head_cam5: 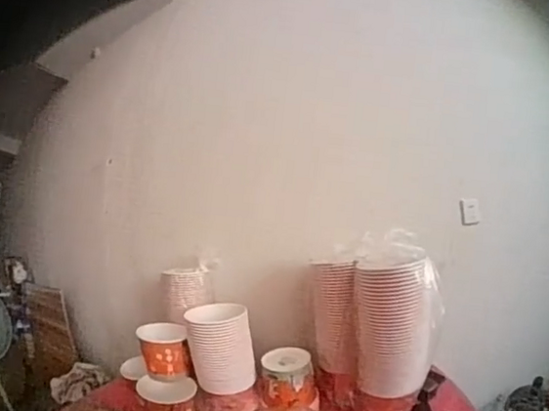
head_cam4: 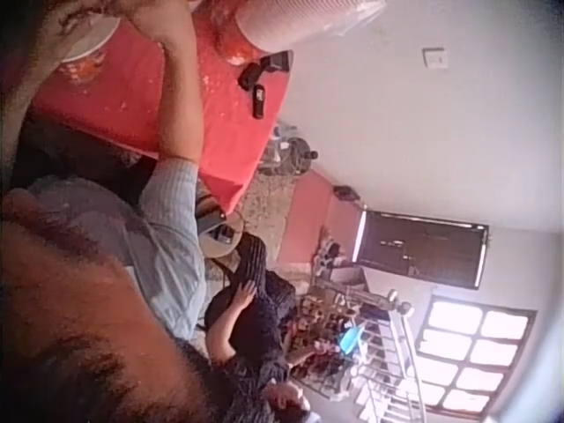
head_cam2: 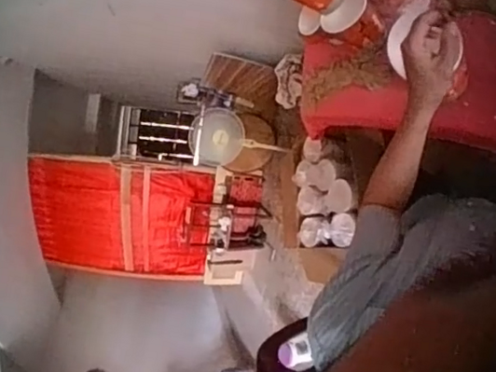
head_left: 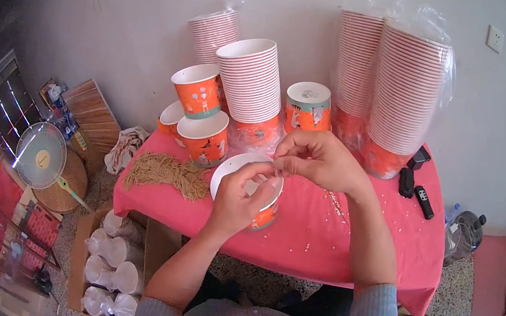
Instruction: Manually attaching plastic-tipped strings to paper food containers at a workstation.
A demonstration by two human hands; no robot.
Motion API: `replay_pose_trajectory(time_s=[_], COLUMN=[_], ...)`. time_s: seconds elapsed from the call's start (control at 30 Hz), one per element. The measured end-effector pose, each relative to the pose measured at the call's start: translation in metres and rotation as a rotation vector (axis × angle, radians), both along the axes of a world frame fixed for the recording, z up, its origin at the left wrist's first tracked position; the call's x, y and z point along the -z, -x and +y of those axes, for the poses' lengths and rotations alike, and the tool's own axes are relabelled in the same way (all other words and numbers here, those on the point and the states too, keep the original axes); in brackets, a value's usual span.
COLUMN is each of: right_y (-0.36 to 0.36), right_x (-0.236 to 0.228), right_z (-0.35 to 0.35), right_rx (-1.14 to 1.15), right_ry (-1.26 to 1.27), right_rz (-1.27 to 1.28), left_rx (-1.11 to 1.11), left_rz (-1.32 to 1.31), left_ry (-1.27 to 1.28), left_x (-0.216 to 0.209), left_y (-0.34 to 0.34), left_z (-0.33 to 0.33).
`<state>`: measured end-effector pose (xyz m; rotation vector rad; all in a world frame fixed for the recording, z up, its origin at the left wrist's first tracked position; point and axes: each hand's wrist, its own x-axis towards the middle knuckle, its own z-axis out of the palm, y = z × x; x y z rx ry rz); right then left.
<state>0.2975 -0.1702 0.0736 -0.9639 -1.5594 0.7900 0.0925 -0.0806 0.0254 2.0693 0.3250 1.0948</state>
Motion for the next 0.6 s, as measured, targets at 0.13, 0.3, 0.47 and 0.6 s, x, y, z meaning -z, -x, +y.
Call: replay_pose_trajectory(time_s=[0.13, 0.3, 0.47, 0.6], right_y=[0.004, -0.001, 0.011, 0.016], right_x=[0.001, 0.002, -0.003, -0.01], right_z=[0.001, 0.001, -0.003, -0.007], right_rx=[-0.015, -0.021, -0.102, 0.006], right_ry=[0.008, -0.029, -0.021, -0.098], right_rz=[-0.001, 0.042, 0.106, 0.379], left_rx=[-0.002, -0.043, -0.104, -0.203], left_rz=[0.041, 0.055, 0.039, -0.006], left_ry=[0.093, 0.042, -0.014, -0.135], left_x=[0.001, 0.005, 0.019, 0.04], left_y=[0.001, 0.007, 0.013, 0.019], left_z=[-0.001, -0.008, -0.014, -0.014])
